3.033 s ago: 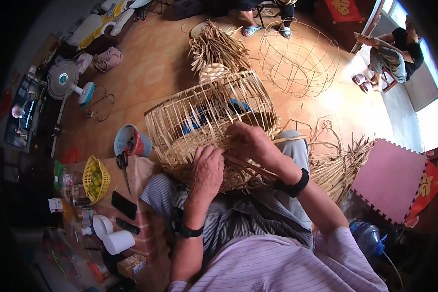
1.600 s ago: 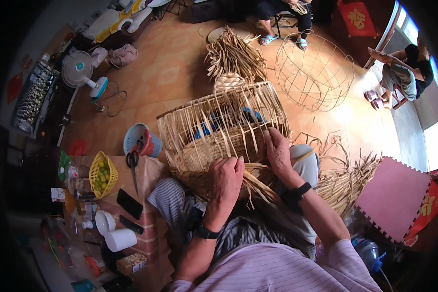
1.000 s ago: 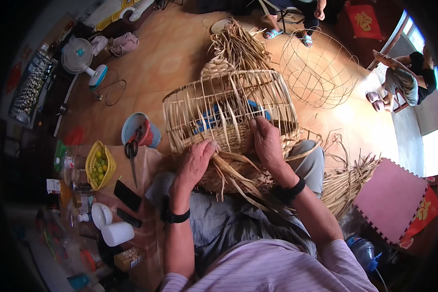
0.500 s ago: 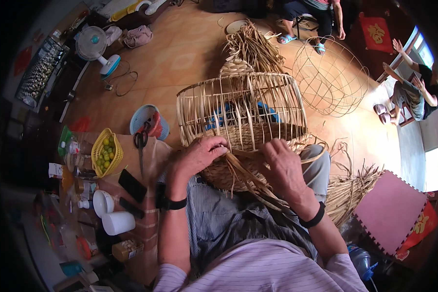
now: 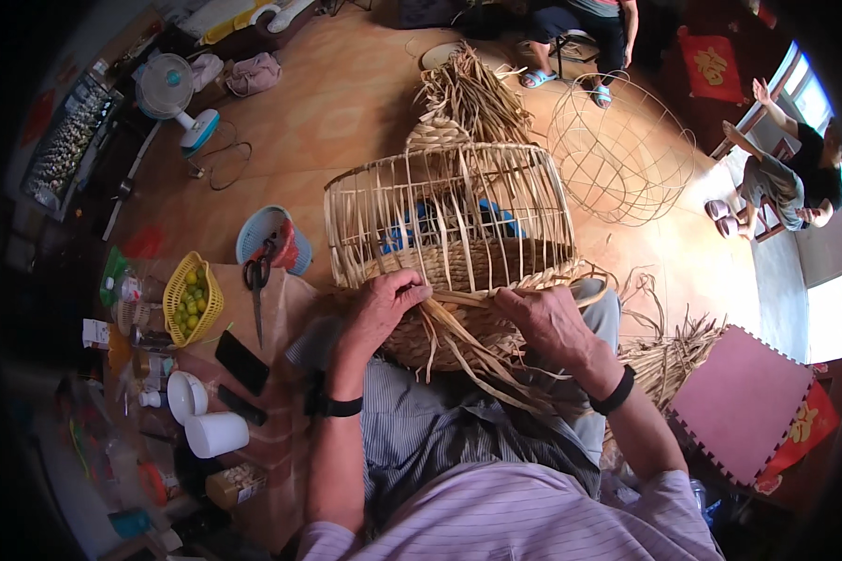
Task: The recorder is weaving a basket using dried natural strands.
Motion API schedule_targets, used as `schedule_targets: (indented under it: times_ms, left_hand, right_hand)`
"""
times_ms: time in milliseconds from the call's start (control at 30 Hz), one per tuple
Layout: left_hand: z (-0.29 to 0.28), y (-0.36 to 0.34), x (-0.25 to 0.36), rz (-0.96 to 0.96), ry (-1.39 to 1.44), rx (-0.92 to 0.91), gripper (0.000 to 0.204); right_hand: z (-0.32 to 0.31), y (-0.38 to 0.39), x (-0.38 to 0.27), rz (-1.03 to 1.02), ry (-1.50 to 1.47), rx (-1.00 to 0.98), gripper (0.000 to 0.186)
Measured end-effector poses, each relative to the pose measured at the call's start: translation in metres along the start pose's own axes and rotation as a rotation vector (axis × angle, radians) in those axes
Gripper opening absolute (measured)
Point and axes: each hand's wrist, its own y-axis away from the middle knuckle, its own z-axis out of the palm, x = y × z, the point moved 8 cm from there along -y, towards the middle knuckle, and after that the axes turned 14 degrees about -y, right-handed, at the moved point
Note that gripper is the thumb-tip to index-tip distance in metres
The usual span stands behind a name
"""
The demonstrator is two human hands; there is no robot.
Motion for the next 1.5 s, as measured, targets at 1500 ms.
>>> schedule_targets:
  times_ms: [1500]
  left_hand:
    - [-0.012, 0.007, -0.057, -0.249, -0.005, -0.147, 0.02]
  right_hand:
    - [0.206, 0.445, 0.255, 1.34, -0.303, 0.294, 0.032]
